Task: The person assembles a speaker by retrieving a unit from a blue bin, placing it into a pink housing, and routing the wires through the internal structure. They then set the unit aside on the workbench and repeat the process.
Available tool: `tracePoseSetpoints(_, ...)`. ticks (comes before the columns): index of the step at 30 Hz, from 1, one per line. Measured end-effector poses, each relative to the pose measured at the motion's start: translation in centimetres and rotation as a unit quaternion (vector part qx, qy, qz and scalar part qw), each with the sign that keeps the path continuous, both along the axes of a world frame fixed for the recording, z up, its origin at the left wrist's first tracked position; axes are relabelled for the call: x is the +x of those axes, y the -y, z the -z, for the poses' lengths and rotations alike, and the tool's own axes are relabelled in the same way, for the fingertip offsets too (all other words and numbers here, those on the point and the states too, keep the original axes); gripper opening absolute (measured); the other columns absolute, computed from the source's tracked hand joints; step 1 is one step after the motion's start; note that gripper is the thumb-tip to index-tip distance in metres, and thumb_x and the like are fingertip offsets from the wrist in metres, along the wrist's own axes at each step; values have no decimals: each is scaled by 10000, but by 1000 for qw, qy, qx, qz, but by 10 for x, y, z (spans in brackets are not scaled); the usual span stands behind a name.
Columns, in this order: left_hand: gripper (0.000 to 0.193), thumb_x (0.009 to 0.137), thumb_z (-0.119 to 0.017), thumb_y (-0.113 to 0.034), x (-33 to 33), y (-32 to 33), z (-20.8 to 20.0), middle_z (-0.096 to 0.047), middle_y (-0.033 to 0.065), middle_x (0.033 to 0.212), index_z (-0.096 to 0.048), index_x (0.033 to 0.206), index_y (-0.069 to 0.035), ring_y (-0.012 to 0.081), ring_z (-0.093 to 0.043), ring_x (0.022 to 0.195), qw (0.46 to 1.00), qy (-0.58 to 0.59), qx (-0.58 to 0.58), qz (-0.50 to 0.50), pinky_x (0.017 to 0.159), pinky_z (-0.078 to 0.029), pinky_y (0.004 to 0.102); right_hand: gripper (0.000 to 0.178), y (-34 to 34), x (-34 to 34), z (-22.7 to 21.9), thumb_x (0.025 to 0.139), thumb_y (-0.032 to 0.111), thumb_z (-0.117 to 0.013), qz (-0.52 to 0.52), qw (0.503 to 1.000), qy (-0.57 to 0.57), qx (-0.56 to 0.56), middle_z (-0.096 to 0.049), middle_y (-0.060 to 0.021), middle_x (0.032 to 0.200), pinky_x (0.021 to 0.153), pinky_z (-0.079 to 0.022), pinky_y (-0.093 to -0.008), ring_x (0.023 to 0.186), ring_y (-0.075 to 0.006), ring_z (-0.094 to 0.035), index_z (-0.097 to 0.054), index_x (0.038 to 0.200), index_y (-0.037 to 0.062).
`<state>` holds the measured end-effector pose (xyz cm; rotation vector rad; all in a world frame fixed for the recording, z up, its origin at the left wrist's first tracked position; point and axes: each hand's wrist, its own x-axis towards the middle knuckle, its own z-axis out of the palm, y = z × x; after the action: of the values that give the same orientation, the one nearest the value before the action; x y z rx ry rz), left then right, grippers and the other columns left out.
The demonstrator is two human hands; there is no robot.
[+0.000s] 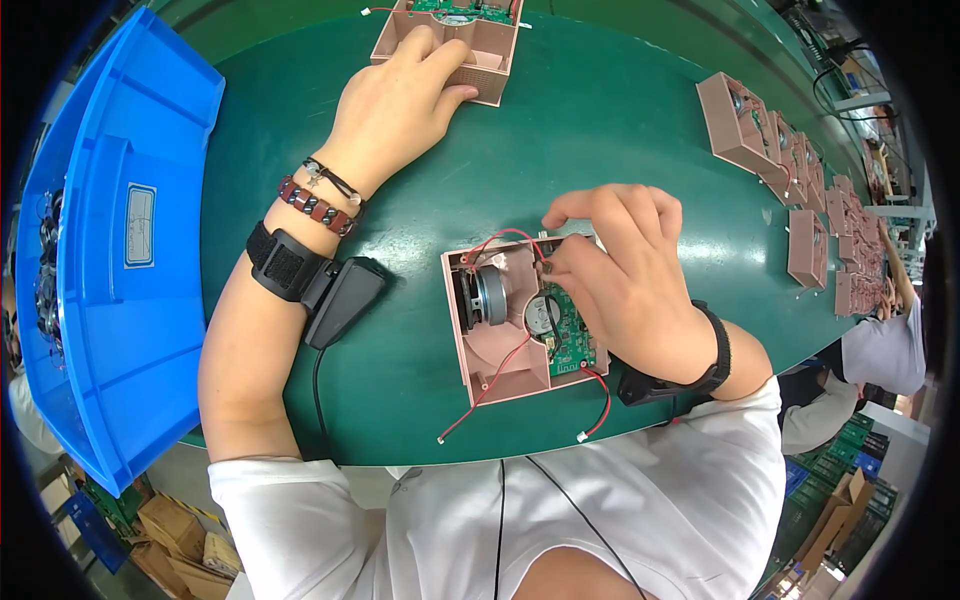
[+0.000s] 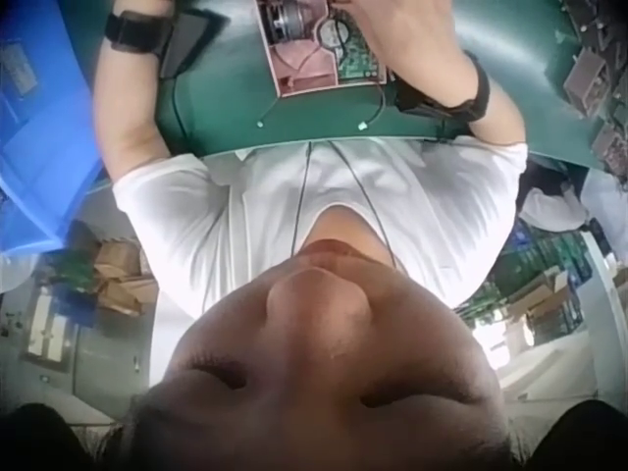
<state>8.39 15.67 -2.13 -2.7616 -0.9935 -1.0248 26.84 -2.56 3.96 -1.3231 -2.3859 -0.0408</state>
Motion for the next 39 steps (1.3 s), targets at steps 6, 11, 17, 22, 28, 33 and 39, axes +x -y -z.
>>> tracePoseSetpoints(6,220,842,-673,-246,0,3,-1,-548,85,920,-570,1002,-136,312,-639,692,1000,-6,-7,-4,556,-534,403,221,-9,-1,-13,594,33,-746,-12,998,37,-51,-549,-49,1131,903,-325,-428,1021,-247,-488,-588,746,57)
tracePoseSetpoints(11,223,841,-673,-249,0,2,0,-547,85,917,-571,1003,-136,309,-641,684,1000,-12,-7,-10,549,-534,403,202,-7,-4,-20,602,53,-761,-21,996,76,-37,-539,-50,1133,928,-321,-441,1033,-246,-488,-603,728,59)
tracePoseSetpoints(17,231,839,-674,-247,2,2,-2,-548,88,919,-571,1012,-134,306,-644,679,1000,-10,-3,0,549,-538,401,224,-2,-7,-26,621,86,-768,-4,992,122,-33,-534,-44,1139,937,-318,-445,1043,-241,-488,-612,781,70)
tracePoseSetpoints(22,251,838,-669,-224,-3,1,-6,-563,95,978,-573,1050,-130,318,-652,734,1000,-11,-4,-9,571,-543,412,272,-11,8,-36,693,146,-763,-12,988,61,-141,-548,-49,1117,937,-325,-409,1022,-238,-494,-617,910,68)
tracePoseSetpoints(28,239,854,-646,-201,-11,20,-73,-597,92,981,-588,1072,-122,335,-653,827,999,39,28,16,622,-537,418,199,-29,25,-26,825,137,-708,24,897,-244,-368,-574,-41,1006,789,-408,-295,861,-168,-523,-621,978,43)
tracePoseSetpoints(33,203,863,-636,-165,-13,72,-103,-635,108,989,-611,1040,-68,290,-614,810,990,1,-69,123,751,-480,376,120,-36,23,-17,863,108,-657,-26,904,-266,-334,-577,-27,932,705,-409,-258,799,-122,-515,-629,951,32)
tracePoseSetpoints(39,154,859,-650,-154,-15,102,-85,-659,78,910,-622,976,-58,268,-616,774,974,-45,-136,173,782,-449,354,76,-28,16,-18,835,97,-675,-38,944,-244,-219,-559,-31,857,718,-395,-274,783,-146,-519,-636,879,49)
